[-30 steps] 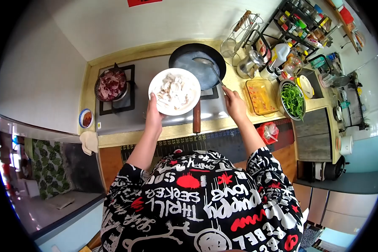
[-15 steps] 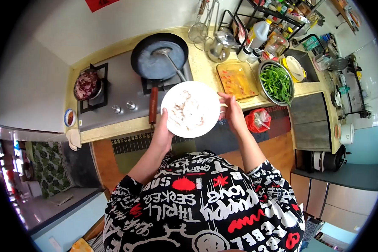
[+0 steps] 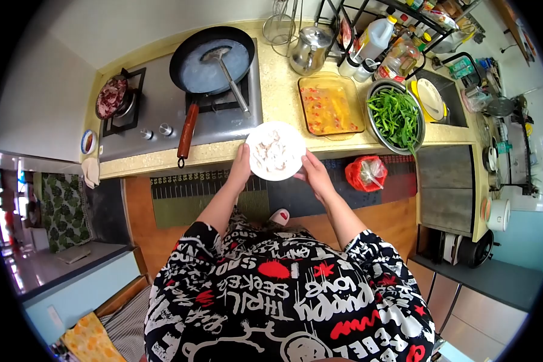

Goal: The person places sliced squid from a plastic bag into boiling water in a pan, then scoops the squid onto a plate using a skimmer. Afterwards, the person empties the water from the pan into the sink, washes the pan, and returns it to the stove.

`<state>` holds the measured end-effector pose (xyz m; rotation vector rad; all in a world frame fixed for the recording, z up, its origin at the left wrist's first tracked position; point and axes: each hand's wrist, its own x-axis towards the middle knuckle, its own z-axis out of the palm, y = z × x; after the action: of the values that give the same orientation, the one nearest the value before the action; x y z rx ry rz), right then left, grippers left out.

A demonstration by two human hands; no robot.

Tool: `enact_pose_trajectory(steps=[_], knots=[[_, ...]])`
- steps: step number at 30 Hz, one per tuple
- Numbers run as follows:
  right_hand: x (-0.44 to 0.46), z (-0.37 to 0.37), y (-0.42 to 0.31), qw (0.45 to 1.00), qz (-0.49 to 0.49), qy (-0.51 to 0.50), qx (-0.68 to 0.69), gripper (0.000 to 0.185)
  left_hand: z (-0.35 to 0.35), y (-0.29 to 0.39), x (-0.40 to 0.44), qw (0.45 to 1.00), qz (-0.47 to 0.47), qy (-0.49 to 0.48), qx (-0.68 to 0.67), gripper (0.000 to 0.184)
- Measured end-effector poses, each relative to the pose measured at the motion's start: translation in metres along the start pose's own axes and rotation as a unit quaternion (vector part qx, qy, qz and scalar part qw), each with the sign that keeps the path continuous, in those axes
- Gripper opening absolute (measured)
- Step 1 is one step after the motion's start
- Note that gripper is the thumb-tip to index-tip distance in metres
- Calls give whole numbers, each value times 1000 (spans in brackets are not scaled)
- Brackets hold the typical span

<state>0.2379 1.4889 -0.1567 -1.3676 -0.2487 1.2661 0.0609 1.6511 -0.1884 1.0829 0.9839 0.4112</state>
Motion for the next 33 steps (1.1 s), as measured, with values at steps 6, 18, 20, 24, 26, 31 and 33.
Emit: enact_pose_trajectory(steps=[6, 18, 20, 24, 26, 31, 33], knots=[[33, -1, 8, 999, -17, 31, 26, 45, -5, -25, 66, 984, 74, 21, 162, 51], [57, 14, 16, 992, -50, 86, 83, 43, 0, 32, 53, 999, 5, -30, -34, 54], [49, 14, 14, 988, 7, 110, 108, 43, -9, 31, 40, 996, -14, -33, -83, 55], [0, 37, -1, 986, -26, 165, 22, 38, -70, 29, -3, 993, -70, -31, -88, 55], [-6, 56, -17, 984, -93, 146, -48, 31, -123, 8, -2, 961, -124, -29, -244, 51], [51, 112, -69, 907, -290, 138, -274, 37, -170, 99, -7, 901, -151, -129, -385, 83], [67, 141, -94, 899, -219, 121, -360, 51, -166, 132, 2, 930, -162, -142, -298, 83]])
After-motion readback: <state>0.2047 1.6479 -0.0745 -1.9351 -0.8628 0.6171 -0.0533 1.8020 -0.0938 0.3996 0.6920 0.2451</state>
